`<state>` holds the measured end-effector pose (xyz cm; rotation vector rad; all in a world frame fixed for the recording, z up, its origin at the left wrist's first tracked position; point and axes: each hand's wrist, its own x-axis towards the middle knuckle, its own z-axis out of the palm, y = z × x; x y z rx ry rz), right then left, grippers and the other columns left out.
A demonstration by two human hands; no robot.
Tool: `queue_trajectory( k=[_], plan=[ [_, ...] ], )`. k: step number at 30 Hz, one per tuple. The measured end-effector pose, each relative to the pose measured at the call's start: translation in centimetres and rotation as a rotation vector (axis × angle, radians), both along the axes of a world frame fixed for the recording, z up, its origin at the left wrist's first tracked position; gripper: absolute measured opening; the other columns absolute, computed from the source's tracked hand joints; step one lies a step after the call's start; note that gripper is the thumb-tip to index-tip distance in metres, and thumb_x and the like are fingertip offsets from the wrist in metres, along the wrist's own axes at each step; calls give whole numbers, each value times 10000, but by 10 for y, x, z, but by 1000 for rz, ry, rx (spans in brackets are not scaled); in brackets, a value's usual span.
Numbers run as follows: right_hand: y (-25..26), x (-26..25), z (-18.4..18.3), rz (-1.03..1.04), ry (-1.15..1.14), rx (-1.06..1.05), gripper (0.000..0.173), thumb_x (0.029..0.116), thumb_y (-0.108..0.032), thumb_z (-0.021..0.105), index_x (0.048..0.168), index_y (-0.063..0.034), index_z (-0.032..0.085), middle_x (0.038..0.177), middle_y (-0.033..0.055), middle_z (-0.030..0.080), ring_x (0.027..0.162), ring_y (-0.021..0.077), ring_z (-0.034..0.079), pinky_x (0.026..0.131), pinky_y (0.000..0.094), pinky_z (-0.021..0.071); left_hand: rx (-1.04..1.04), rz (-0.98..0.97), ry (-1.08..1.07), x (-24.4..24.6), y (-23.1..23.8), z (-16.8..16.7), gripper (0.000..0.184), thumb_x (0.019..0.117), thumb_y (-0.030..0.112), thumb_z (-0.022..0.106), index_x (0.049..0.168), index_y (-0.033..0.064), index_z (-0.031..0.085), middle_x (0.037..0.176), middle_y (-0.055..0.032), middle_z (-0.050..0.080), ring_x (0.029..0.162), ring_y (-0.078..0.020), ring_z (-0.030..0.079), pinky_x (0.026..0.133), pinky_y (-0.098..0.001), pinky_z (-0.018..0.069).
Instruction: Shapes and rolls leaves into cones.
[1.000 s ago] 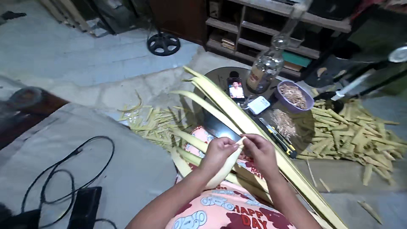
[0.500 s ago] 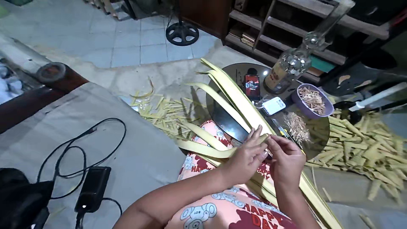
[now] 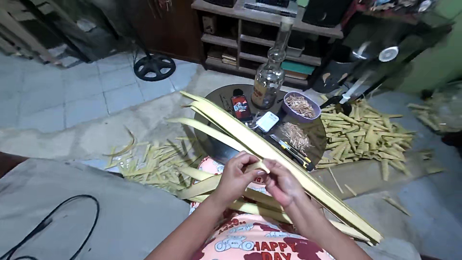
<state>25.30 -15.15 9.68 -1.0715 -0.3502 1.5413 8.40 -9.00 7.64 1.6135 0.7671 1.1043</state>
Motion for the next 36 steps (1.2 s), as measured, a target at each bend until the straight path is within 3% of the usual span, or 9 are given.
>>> queue_trajectory(
  k=[6, 13, 18, 21, 26, 28, 31, 33, 36],
  plan=[
    [5, 6, 10, 290, -240, 180, 475, 1119, -326, 355, 1105, 60, 632, 908, 146, 738, 769, 225, 748, 699, 400, 653, -71, -139, 204, -21, 12, 9, 343, 911, 160, 737, 1252, 177, 712, 1129, -12, 658, 996, -123, 647, 872, -293, 572],
    [-9, 1, -25, 566, -77, 96, 472, 1102, -363, 299, 1183, -41, 634, 945, 77, 705, 737, 117, 677, 636, 274, 582, -15, -102, 252, -23, 15, 1, 240, 864, 387, 796, 916, 179, 687, 943, 40, 629, 871, -92, 621, 762, -279, 549],
    [-3, 5, -4, 649, -149, 205, 791, 1041, -658, 117, 1254, -91, 626, 922, 62, 713, 718, 122, 677, 600, 292, 580, -91, -277, 208, -33, 17, 4, 312, 917, 228, 747, 1214, 146, 701, 1170, 3, 667, 1047, -131, 651, 913, -315, 572],
    [-13, -2, -15, 607, 105, 44, 653, 1034, -673, 218, 1044, -166, 630, 661, -30, 528, 482, 44, 474, 433, 200, 412, -106, -224, 116, -28, 19, -1, 213, 889, 272, 787, 1022, 121, 715, 996, -3, 679, 895, -134, 658, 791, -320, 578],
    [-13, 2, -18, 656, -617, 292, 726, 1052, -640, 172, 1226, -111, 638, 919, 12, 660, 741, 83, 603, 661, 277, 527, -122, -210, 159, -32, 16, -11, 222, 896, 290, 781, 1010, 118, 699, 951, -1, 682, 857, -127, 663, 777, -314, 581],
    [-14, 4, -7, 638, -400, 234, 724, 1031, -683, 178, 1142, -143, 647, 757, -13, 594, 598, 50, 535, 541, 225, 466, -71, -294, 172, -39, 17, -5, 279, 897, 248, 773, 1138, 118, 719, 1073, 2, 684, 979, -130, 659, 877, -315, 574],
    [-16, 7, -13, 686, 325, -46, 665, 985, -752, 268, 847, -168, 555, 548, -54, 351, 384, 51, 342, 356, 209, 302, -5, -328, 114, -38, 18, -3, 168, 893, 229, 777, 1005, 112, 733, 981, 4, 685, 934, -128, 651, 830, -310, 563],
    [-14, 6, -17, 657, 51, 20, 568, 1056, -621, 277, 985, -162, 605, 651, -26, 458, 462, 48, 418, 409, 199, 361, -19, -335, 98, -39, 18, -4, 146, 894, 227, 777, 965, 109, 727, 960, 2, 678, 912, -126, 648, 809, -306, 562],
    [-11, 4, -10, 604, -928, 373, 539, 1029, -558, 481, 1287, -98, 592, 1072, 51, 668, 896, 128, 661, 781, 350, 590, -64, -354, 109, -45, 24, -5, 159, 906, 211, 765, 1006, 101, 710, 999, -12, 673, 905, -132, 653, 804, -310, 573]
  ],
)
